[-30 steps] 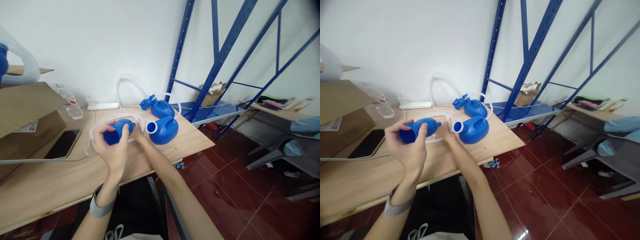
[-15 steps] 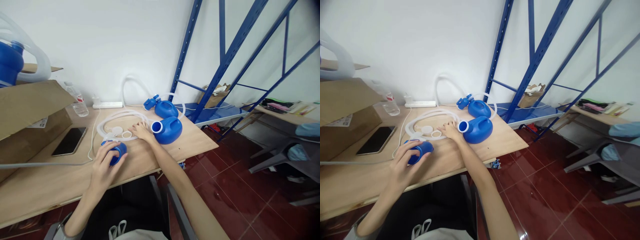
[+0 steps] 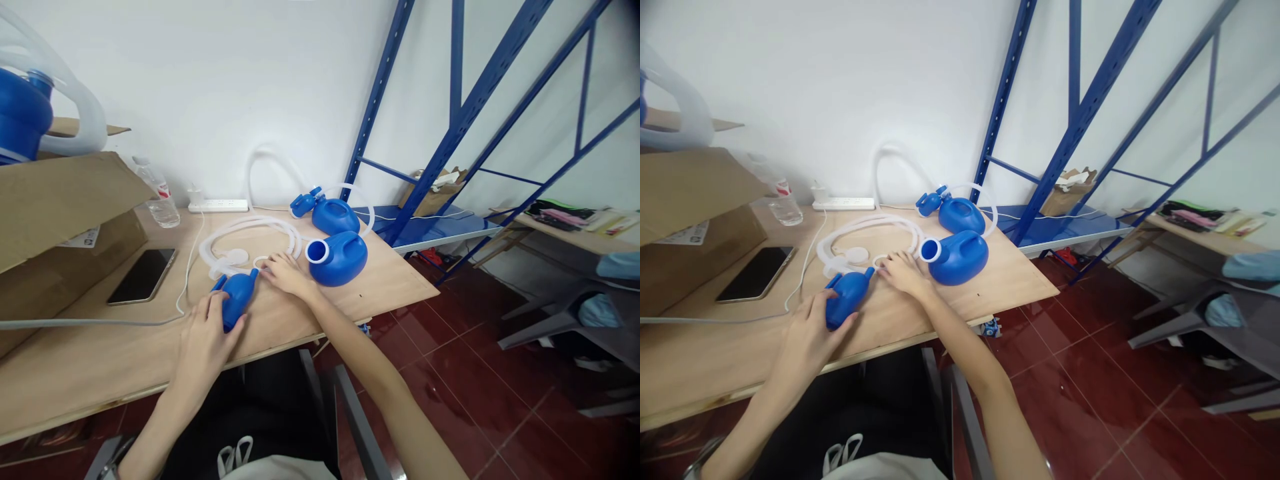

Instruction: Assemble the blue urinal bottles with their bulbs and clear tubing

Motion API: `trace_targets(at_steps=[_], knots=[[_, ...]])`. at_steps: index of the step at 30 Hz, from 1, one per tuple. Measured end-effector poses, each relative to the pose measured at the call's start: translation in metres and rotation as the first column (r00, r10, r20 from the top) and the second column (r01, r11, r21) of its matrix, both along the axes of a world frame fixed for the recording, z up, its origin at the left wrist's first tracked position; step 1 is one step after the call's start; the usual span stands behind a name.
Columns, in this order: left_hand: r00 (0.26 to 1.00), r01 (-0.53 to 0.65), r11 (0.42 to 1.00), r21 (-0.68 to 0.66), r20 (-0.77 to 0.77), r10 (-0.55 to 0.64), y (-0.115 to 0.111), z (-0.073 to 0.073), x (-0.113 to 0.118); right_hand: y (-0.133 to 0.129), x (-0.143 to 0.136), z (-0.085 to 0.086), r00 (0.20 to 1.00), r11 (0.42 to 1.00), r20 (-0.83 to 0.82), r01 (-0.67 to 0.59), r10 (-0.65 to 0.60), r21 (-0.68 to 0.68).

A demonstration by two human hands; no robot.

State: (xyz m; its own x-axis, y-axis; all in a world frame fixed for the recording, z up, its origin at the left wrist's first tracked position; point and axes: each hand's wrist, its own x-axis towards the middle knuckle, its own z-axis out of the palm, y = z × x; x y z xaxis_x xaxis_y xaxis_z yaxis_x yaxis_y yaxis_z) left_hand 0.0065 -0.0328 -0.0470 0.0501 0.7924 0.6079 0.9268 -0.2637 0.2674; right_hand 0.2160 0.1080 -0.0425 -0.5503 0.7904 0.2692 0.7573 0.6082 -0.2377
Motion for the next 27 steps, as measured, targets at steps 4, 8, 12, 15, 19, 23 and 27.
trace_targets(at_steps=[4, 8, 12, 15, 19, 23, 27], knots=[[0.999, -0.007, 0.999, -0.051, -0.054, 0.004, 0.005, -0.004, -0.008, 0.005, 0.000, -0.004, 0.988, 0.993, -0.138, 0.054, -0.068, -0.106], [0.997, -0.014, 0.998, -0.058, -0.071, 0.010, 0.007, -0.006, -0.014, 0.009, -0.003, -0.001, 0.894, 0.985, -0.435, 0.038, -0.108, -0.167], [0.997, 0.060, 0.998, 0.010, 0.052, -0.060, 0.005, -0.005, -0.013, -0.001, -0.008, 0.015, 0.628, 0.974, -0.763, -0.032, -0.157, -0.226], [0.971, 0.111, 0.984, 0.141, 0.193, -0.138, -0.002, -0.001, -0.007, -0.027, -0.009, 0.030, 0.401, 0.956, -0.898, -0.147, -0.178, -0.255], [0.954, 0.116, 0.945, 0.305, 0.232, -0.192, -0.016, 0.013, 0.004, -0.079, -0.008, 0.047, 0.240, 0.879, -0.936, -0.346, -0.257, -0.330], [0.957, 0.237, 0.887, 0.397, 0.064, -0.284, -0.026, 0.030, 0.011, -0.122, -0.012, 0.056, 0.338, 0.816, -0.903, -0.421, -0.265, -0.397], [0.910, 0.403, 0.843, 0.355, -0.055, -0.412, -0.028, 0.037, 0.010, -0.136, -0.024, 0.057, 0.408, 0.880, -0.886, -0.307, -0.221, -0.361]])
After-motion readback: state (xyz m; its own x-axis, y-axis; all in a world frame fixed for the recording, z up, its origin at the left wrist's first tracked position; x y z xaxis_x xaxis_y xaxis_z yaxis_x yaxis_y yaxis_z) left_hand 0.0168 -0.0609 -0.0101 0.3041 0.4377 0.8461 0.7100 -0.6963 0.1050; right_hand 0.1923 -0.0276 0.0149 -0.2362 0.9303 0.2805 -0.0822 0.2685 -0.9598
